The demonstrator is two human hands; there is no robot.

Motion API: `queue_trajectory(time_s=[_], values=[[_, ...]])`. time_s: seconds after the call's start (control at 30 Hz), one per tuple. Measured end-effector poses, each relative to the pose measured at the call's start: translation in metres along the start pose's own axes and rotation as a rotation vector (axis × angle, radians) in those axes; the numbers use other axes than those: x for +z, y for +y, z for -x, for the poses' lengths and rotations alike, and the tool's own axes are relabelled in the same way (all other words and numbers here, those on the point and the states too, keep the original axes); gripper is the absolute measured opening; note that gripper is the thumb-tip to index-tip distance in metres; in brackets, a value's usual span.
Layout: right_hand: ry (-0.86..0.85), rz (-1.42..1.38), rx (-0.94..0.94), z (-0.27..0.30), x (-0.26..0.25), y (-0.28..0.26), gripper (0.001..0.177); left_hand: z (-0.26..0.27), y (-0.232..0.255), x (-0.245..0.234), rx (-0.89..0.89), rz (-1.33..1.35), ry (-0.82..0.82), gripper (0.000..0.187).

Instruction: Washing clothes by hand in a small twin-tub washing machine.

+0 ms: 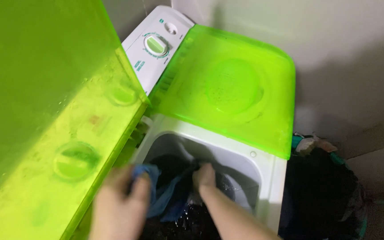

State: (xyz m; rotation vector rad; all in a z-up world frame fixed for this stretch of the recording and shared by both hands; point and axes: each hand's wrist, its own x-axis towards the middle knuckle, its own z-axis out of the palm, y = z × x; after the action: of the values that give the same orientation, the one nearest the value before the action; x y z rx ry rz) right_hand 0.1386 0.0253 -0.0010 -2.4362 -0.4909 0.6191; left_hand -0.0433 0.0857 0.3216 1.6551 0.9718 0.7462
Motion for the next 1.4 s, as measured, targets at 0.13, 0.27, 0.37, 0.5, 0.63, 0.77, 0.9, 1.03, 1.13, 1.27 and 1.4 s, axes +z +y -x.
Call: queue_trajectory(time_s=[0.13,0.27,0.37,0.5,0.63,0.77,0.9,1.03,1.13,1.27,1.4], values=[[-0.219,0.027,0.076,0.074,-0.118,-0.087,0.054,0.013,-0.139,0.032,0.236,-0.768,-0.065,0.030],[-0.389,0.425,-0.308,0.102,-0.135,-0.114,0.045,0.034,-0.193,0.065,0.086,-0.385,-0.299,0.029],[-0.420,0.347,-0.372,0.126,-0.161,-0.136,0.048,0.032,-0.201,0.085,-0.223,-0.253,-0.190,0.025],[-0.494,0.199,-0.467,0.155,-0.223,-0.171,0.062,0.024,-0.240,0.099,-0.415,0.219,-0.241,0.024],[-0.523,0.132,-0.339,0.167,-0.277,-0.206,0.088,0.030,-0.239,0.094,-0.075,-0.363,-0.096,0.020],[-0.465,-0.292,-0.343,0.156,-0.283,-0.190,0.057,0.049,-0.308,0.096,-0.207,-0.400,0.091,0.043],[-0.610,-0.589,-0.460,0.158,-0.275,-0.179,0.023,0.039,-0.350,0.108,-0.349,-0.157,-0.233,0.046],[-0.891,-0.706,-0.352,0.155,-0.275,-0.183,0.015,0.043,-0.329,0.121,-0.781,0.249,-0.403,0.030],[-0.962,-0.804,-0.255,0.152,-0.279,-0.185,0.018,0.058,-0.339,0.137,-0.995,0.919,-0.291,0.025],[-0.967,-1.012,-0.099,0.148,-0.290,-0.176,0.022,0.080,-0.457,0.167,-1.046,1.365,0.012,0.029],[-0.925,-1.071,-0.057,0.136,-0.292,-0.159,0.022,0.082,-0.410,0.128,-1.130,1.290,-0.027,0.039]])
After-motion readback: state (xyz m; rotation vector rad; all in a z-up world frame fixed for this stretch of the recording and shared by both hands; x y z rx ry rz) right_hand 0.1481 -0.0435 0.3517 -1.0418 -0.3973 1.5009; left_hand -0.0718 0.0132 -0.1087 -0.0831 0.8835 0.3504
